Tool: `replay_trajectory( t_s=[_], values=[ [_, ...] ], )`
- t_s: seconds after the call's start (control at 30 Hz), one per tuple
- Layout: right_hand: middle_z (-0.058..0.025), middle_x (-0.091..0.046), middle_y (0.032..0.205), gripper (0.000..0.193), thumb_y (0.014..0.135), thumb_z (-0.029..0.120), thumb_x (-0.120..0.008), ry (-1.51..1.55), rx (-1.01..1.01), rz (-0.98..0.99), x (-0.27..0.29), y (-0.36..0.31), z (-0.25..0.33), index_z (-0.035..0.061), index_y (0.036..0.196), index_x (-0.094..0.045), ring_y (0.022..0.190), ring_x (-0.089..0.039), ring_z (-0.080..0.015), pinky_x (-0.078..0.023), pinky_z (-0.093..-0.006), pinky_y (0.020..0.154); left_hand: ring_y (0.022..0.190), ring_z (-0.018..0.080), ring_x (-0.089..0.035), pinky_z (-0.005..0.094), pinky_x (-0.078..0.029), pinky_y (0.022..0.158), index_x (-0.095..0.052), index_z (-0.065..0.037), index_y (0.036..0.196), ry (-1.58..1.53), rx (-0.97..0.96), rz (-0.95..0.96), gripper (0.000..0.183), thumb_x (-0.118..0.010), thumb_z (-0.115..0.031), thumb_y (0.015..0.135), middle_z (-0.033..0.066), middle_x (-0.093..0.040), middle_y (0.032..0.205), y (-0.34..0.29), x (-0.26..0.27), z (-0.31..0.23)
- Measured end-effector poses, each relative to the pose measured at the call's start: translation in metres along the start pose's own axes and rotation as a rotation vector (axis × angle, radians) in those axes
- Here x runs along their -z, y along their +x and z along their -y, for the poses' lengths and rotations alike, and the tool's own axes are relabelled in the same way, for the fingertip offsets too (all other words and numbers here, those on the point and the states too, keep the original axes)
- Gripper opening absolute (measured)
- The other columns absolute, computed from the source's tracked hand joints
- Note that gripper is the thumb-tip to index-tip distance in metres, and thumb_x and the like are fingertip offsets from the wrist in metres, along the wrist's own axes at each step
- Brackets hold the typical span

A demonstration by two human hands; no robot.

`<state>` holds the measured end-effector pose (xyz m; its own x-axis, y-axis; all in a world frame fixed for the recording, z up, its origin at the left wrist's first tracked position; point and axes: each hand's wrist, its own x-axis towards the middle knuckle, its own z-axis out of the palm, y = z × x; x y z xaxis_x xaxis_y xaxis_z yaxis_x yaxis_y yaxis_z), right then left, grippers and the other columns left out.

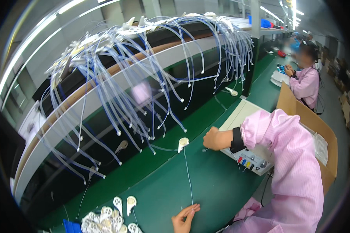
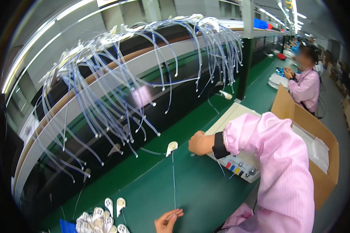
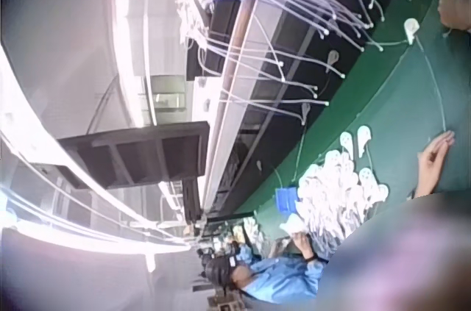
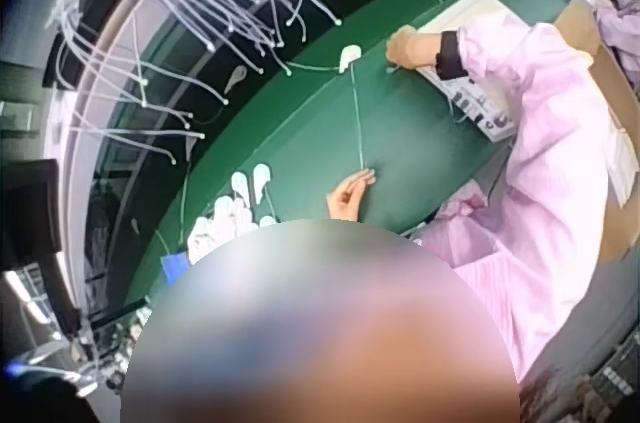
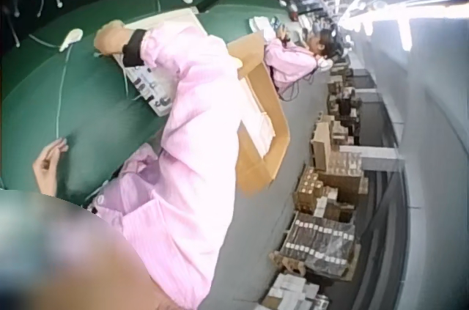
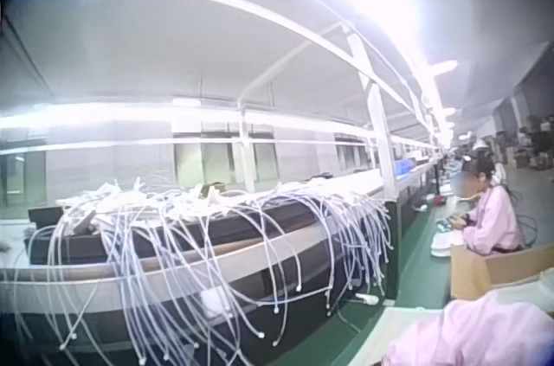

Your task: Testing individual fiber optic components using an electronic testing device on an industrial assembly line.

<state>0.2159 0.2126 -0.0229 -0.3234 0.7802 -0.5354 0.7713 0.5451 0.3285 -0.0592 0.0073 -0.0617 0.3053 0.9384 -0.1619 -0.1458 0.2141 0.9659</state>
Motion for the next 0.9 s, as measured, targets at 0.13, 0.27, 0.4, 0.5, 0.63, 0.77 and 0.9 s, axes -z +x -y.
replay_trajectory(
  t_s=[0.13,0.27,0.4,0.5,0.63,0.77,0.9],
  values=[
    [-0.0124,-0.069,0.083,0.012,0.074,0.012,-0.062,-0.023,0.104,-0.226,0.004,0.0,-0.007,0.0034,0.079,-0.069,0.082,-0.067,-0.0308,-0.053,-0.043,0.067,0.086,0.0149,-0.065,0.0239,-0.047,0.079,-0.061,0.004,0.111,0.233,-0.072,-0.219,0.023,-0.053,-0.009,0.094,0.011,-0.067,0.1,-0.026,0.029,-0.009],
    [-0.0211,-0.064,0.076,0.011,0.077,0.01,-0.059,0.342,0.099,-0.543,0.023,-0.043,-0.026,0.0008,0.077,-0.065,0.072,-0.063,-0.037,-0.051,-0.0415,0.064,0.075,0.0136,-0.062,0.023,-0.046,0.069,-0.062,0.005,0.107,0.202,-0.074,-0.52,0.02,-0.055,-0.007,0.092,0.0099,-0.067,0.093,-0.07,0.072,-0.008],
    [-0.0172,-0.059,0.063,0.011,0.084,0.012,-0.056,0.78,0.228,-0.658,0.057,-0.119,0.007,0.0035,0.085,-0.062,0.061,-0.062,-0.0321,-0.049,-0.0399,0.056,0.072,0.0128,-0.06,0.0242,-0.046,0.069,-0.062,0.006,0.105,0.456,-0.025,-0.878,0.018,-0.053,-0.002,0.091,0.0088,-0.066,0.084,-0.159,0.096,-0.007],
    [-0.008,-0.053,0.05,0.01,0.087,0.015,-0.056,0.599,0.13,-0.664,0.034,-0.186,0.038,0.0092,0.084,-0.063,0.045,-0.056,-0.0259,-0.046,-0.0354,0.045,0.097,0.027,-0.056,0.0399,-0.041,0.087,-0.062,0.002,0.108,1.088,0.311,-0.986,0.024,-0.056,-0.012,0.089,0.0169,-0.063,0.097,-0.189,0.092,-0.009],
    [-0.007,-0.055,0.053,0.01,0.09,0.017,-0.056,0.977,0.533,-0.594,-0.012,-0.213,0.069,0.0115,0.091,-0.064,0.046,-0.058,-0.0224,-0.046,-0.0317,0.044,0.125,0.0444,-0.032,0.0568,-0.023,0.103,-0.051,-0.005,0.126,1.412,0.151,-0.775,0.045,-0.058,-0.024,0.086,0.0251,-0.037,0.138,-0.152,0.063,-0.004],
    [-0.0097,-0.063,0.069,0.012,0.092,0.017,-0.054,1.174,0.422,-0.581,-0.037,-0.193,0.12,0.0097,0.094,-0.064,0.056,-0.062,-0.0235,-0.049,-0.0322,0.051,0.129,0.0443,-0.03,0.0573,-0.022,0.104,-0.047,-0.004,0.13,1.707,-0.032,-0.215,0.051,-0.057,-0.03,0.086,0.0262,-0.032,0.141,-0.073,0.027,-0.023],
    [-0.0113,-0.059,0.069,0.015,0.091,0.012,-0.05,1.346,0.275,-0.508,-0.074,-0.183,0.152,0.0041,0.098,-0.061,0.055,-0.057,-0.0286,-0.046,-0.0376,0.052,0.102,0.0386,-0.052,0.0504,-0.039,0.087,-0.057,0.001,0.108,1.766,0.104,-0.239,0.035,-0.056,-0.026,0.086,0.021,-0.057,0.111,-0.054,0.055,-0.031]
  ],
)
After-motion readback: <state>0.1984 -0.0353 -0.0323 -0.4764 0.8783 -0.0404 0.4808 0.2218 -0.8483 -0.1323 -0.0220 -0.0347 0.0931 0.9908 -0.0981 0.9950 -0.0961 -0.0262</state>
